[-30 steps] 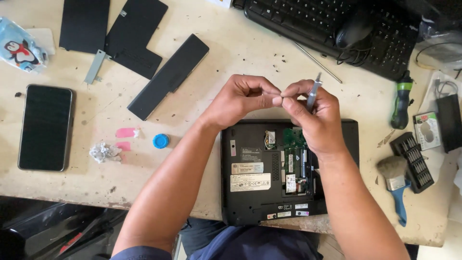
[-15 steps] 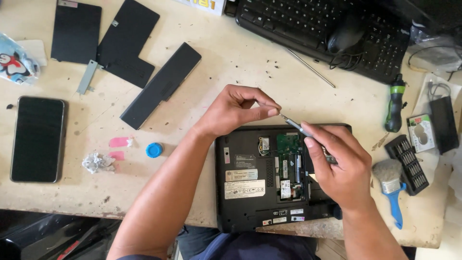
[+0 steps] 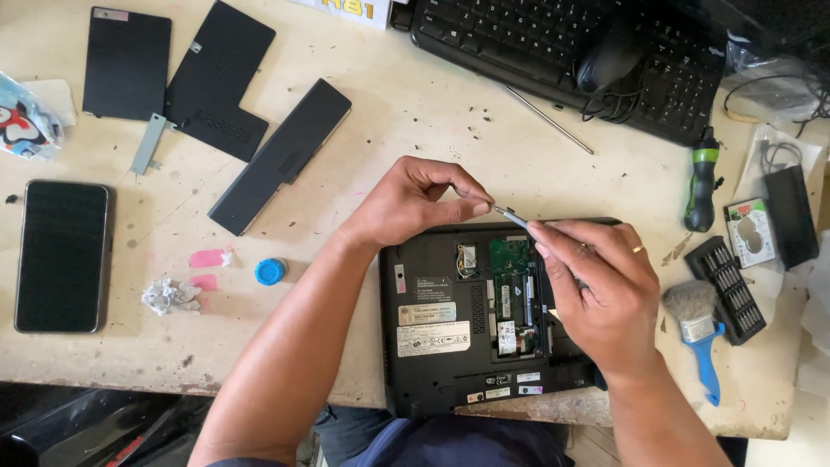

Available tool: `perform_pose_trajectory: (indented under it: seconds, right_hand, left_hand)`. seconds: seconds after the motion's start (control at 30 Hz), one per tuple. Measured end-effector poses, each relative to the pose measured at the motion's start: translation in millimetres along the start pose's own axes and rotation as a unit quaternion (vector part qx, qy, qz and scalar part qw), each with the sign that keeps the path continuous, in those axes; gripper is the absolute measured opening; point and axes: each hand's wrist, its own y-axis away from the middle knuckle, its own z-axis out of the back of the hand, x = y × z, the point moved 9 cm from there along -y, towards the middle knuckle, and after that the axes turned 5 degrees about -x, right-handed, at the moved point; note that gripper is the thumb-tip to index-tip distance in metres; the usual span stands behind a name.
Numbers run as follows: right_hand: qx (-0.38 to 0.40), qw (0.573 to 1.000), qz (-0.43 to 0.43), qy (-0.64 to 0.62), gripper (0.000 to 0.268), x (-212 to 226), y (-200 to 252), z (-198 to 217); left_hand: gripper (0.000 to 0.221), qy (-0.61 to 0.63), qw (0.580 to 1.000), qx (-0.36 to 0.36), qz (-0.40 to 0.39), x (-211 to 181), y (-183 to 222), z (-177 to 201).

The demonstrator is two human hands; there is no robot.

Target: A person uses a precision tool to manipulate and seat a small internal connector on a laptop's motherboard.

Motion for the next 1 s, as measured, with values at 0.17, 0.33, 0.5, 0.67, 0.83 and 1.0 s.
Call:
perform_pose_trajectory:
  seconds: [0.17, 0.33, 0.5, 0.67, 0.83, 1.0]
  right_hand:
    - [0.017, 0.999, 0.017, 0.029, 0.02, 3, 4, -1]
    - [0.027, 0.999, -0.031, -0.031, 0.021, -13, 13, 3]
    - [0.073, 0.997, -0.028, -0.004, 0.018, -12, 8, 15]
    - [0.11, 0.994, -0.006, 0.01, 0.022, -12, 9, 15]
    - [0.179, 0.983, 0.027, 0.028, 0.027, 3, -1, -3]
    - [0.235, 0.964, 0.07, 0.104, 0.025, 14, -6, -24]
  left_hand:
    - [0.012, -0.037, 0.999, 0.018, 0.006, -7, 4, -5]
    - [0.014, -0.062, 0.997, 0.048, 0.013, -22, 9, -6]
    - [0.055, -0.392, 0.908, 0.148, 0.009, -5, 18, -11]
    - [0.062, -0.483, 0.865, 0.132, 0.035, 4, 30, -20]
    - [0.06, -0.513, 0.845, 0.135, 0.063, 11, 31, -22]
    - [0.059, -0.508, 0.85, 0.13, 0.054, 13, 33, -20]
